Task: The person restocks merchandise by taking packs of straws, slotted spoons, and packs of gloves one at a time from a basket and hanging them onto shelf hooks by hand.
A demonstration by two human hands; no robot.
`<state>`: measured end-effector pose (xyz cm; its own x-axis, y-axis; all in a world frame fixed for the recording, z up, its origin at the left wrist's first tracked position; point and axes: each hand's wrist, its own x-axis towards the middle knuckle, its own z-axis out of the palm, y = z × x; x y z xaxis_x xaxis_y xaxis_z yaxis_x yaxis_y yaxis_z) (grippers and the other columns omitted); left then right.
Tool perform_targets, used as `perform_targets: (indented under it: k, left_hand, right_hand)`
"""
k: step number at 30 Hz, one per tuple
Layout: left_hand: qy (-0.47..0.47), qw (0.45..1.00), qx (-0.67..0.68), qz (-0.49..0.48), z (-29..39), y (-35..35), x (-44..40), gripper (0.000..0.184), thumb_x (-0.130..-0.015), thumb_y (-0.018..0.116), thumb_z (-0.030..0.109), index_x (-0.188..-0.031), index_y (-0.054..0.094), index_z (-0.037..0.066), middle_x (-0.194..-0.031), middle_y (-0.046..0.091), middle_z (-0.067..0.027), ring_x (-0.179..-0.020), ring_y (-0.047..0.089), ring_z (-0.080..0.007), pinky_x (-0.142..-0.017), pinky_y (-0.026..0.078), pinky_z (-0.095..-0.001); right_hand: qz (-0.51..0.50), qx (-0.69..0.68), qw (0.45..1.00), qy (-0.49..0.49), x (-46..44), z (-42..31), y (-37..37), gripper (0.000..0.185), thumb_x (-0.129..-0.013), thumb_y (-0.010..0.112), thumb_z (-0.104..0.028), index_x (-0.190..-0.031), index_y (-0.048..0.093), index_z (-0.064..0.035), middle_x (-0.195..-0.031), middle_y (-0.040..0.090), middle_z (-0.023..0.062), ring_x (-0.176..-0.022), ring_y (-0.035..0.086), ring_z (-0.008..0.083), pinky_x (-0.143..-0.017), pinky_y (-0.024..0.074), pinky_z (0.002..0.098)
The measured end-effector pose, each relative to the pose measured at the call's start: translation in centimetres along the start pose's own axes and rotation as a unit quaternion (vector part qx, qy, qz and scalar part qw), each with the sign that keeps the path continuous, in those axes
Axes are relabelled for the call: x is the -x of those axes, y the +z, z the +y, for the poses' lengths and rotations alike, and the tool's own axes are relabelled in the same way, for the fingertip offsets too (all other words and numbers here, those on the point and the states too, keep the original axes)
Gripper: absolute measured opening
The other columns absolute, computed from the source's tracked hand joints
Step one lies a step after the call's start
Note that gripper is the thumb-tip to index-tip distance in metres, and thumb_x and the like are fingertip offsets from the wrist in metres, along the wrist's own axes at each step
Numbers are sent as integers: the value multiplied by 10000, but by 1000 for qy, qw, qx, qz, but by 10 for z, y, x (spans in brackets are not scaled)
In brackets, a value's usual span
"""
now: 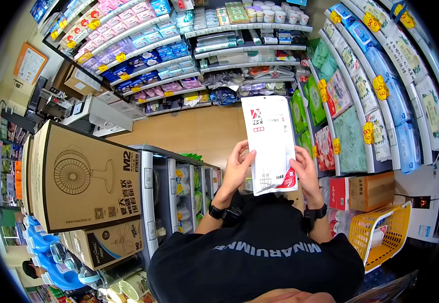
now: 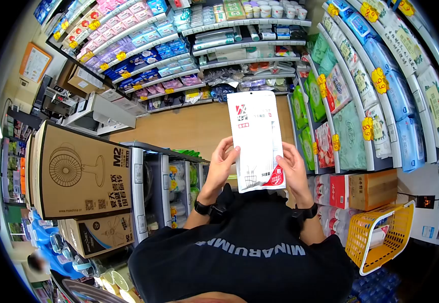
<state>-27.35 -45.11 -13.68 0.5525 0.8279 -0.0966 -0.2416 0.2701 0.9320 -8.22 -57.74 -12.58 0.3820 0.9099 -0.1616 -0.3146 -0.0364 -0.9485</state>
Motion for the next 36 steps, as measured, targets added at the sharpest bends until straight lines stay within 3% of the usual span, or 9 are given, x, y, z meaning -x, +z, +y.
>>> perform_targets:
  k: [10, 17, 26, 32, 36]
  left_hand:
    - [-7, 1000, 6, -8, 5, 6, -9, 332, -1006, 591, 65, -1305, 537, -69, -1266, 617, -127, -1116, 634, -157, -947, 517, -293]
    - [0, 1000, -2, 8, 13, 8, -30, 365, -1000, 602, 76, -1326, 531, -72, -1292, 614, -132, -1156, 614, -173, -977, 502, -303]
    - [7, 1000, -9, -17, 36, 5, -93, 535, -924, 712, 55, -1397, 486, -48, -1319, 595, -143, -1162, 597, -184, -994, 494, -323]
    - [20, 998, -58, -32, 57, 18, -162, 541, -901, 746, 62, -1376, 508, -39, -1265, 634, -133, -1122, 623, -173, -972, 506, -316]
    - [37, 996, -68, -39, 67, 31, -212, 526, -893, 752, 52, -1354, 517, -43, -1236, 648, -135, -1124, 628, -171, -969, 509, -307]
  right_hand:
    - [3, -14, 1000, -8, 6, 1, -6, 524, -947, 611, 7, -1421, 392, 49, -1304, 595, 156, -1180, 592, 184, -1040, 454, 317]
    - [-81, 43, 995, 31, -10, 2, -10, 601, -905, 720, -52, -1420, 429, 54, -1277, 619, 121, -1154, 606, 162, -1002, 486, 317]
    - [-86, 16, 996, -4, -92, -25, -3, 553, -894, 711, -2, -1381, 452, 45, -1263, 615, 117, -1139, 609, 160, -992, 499, 315]
    - [-61, 35, 996, -59, -172, -60, -12, 472, -896, 703, 11, -1318, 494, 27, -1190, 641, 105, -1070, 626, 144, -926, 514, 300]
    - [-65, 46, 995, -61, -219, -84, -25, 541, -877, 728, -21, -1351, 472, 25, -1228, 627, 104, -1084, 624, 157, -939, 510, 299]
